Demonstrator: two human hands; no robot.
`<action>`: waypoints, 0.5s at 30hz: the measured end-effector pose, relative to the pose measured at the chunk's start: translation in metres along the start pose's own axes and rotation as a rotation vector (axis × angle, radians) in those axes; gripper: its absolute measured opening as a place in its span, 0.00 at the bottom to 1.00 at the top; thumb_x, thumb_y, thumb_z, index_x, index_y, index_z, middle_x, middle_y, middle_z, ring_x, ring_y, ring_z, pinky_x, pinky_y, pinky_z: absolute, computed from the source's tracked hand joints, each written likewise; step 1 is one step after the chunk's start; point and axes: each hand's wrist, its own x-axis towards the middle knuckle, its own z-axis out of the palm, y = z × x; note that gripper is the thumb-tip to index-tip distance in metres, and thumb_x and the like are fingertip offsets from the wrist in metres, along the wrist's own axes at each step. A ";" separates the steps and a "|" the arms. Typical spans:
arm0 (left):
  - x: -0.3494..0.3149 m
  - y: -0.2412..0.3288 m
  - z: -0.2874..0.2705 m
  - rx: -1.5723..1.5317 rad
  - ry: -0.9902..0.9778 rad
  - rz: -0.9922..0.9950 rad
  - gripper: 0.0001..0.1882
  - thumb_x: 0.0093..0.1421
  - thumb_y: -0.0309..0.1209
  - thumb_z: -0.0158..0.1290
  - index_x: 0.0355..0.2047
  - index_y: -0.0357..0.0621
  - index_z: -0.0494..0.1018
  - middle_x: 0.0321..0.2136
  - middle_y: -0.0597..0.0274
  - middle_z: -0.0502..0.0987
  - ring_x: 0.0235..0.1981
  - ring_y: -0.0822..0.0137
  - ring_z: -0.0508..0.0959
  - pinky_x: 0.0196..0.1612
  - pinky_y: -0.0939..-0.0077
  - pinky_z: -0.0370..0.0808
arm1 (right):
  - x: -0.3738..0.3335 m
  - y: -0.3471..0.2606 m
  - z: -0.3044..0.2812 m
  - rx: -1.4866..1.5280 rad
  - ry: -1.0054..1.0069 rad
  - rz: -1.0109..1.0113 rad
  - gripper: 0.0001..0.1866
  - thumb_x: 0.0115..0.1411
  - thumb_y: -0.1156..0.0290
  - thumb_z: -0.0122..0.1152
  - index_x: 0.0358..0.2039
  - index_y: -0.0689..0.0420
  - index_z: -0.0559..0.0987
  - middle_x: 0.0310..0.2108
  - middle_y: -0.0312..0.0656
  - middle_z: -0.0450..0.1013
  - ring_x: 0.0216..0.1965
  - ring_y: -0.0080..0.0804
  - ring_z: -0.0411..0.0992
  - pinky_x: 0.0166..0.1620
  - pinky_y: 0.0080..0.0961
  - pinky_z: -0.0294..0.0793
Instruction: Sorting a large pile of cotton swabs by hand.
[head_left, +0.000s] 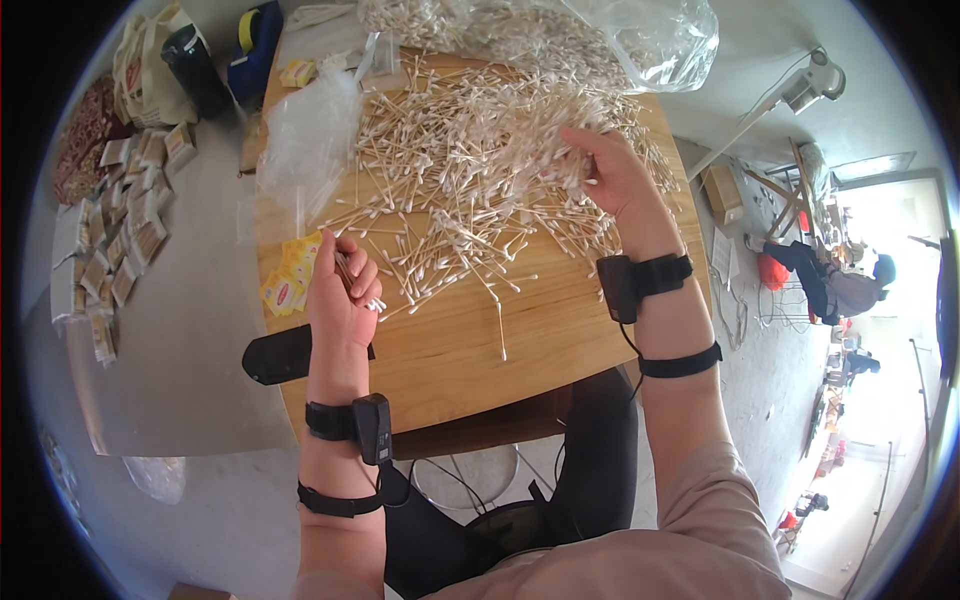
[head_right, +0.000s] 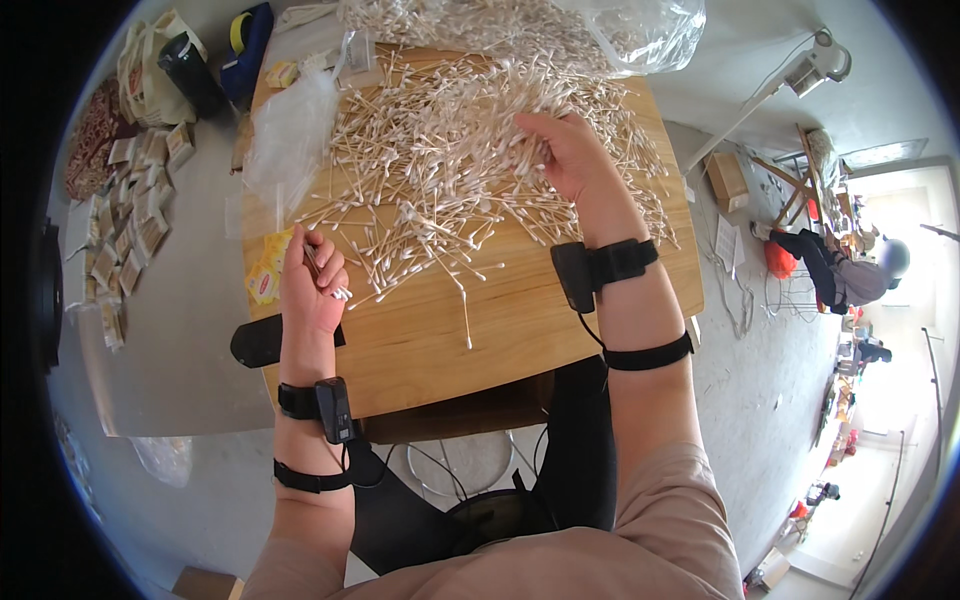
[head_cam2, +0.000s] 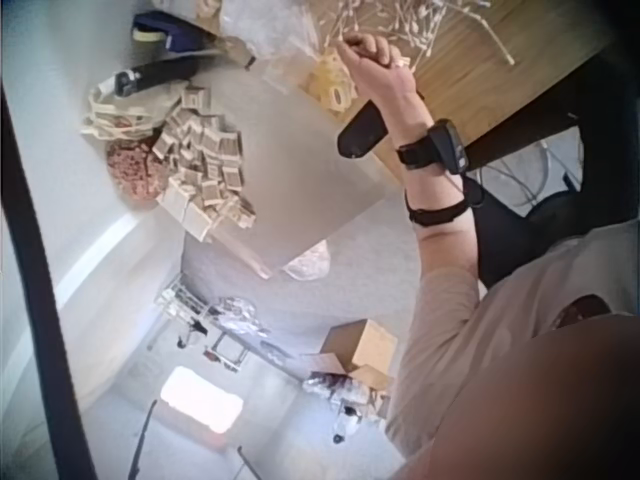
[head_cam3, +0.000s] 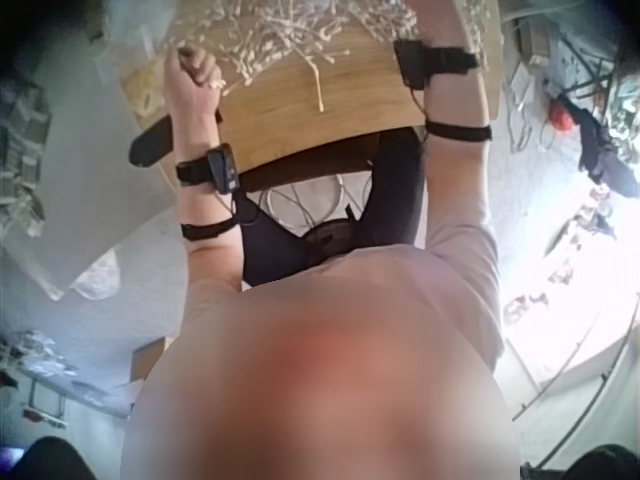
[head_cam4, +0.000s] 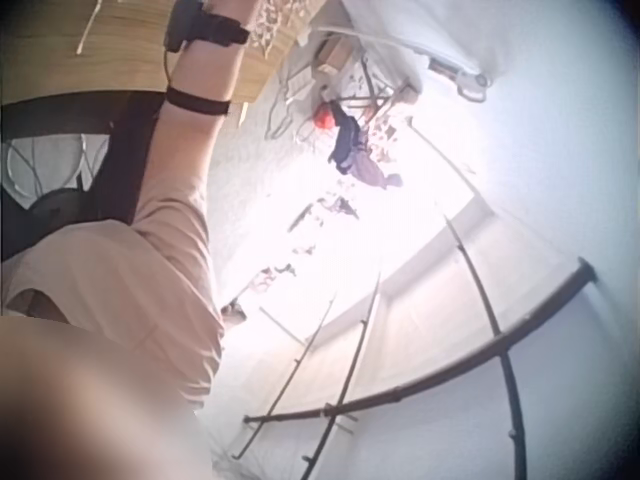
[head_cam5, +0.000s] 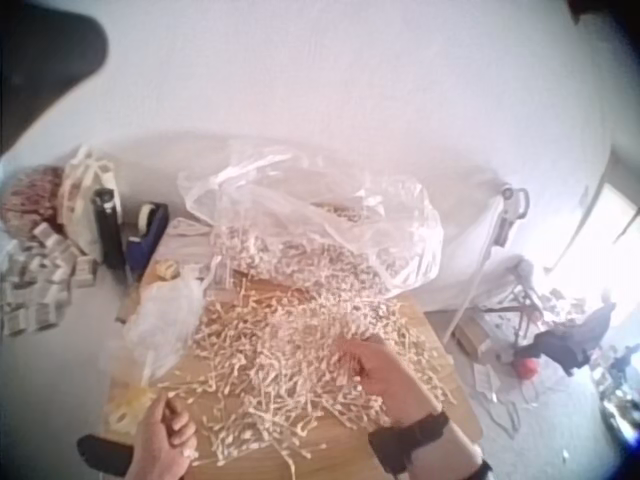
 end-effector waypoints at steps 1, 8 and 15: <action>0.000 0.001 -0.001 0.003 0.002 0.002 0.17 0.66 0.44 0.42 0.26 0.47 0.67 0.13 0.72 0.61 0.11 0.79 0.55 0.12 0.86 0.49 | 0.000 0.006 0.000 0.003 -0.002 0.001 0.16 0.51 0.77 0.62 0.41 0.65 0.74 0.33 0.46 0.75 0.29 0.32 0.75 0.31 0.26 0.79; 0.000 0.001 0.000 -0.022 -0.008 -0.012 0.16 0.66 0.44 0.43 0.26 0.48 0.67 0.14 0.71 0.61 0.11 0.79 0.55 0.12 0.86 0.50 | -0.016 0.043 -0.023 -0.994 0.400 -0.449 0.25 0.53 0.69 0.62 0.53 0.55 0.69 0.50 0.47 0.68 0.43 0.37 0.73 0.44 0.32 0.75; -0.001 0.000 0.003 0.036 0.019 0.013 0.16 0.65 0.44 0.44 0.27 0.47 0.66 0.15 0.71 0.60 0.12 0.79 0.55 0.12 0.86 0.49 | -0.066 0.099 0.022 -1.551 0.062 -0.904 0.16 0.53 0.70 0.60 0.44 0.53 0.75 0.47 0.46 0.70 0.54 0.46 0.65 0.52 0.39 0.68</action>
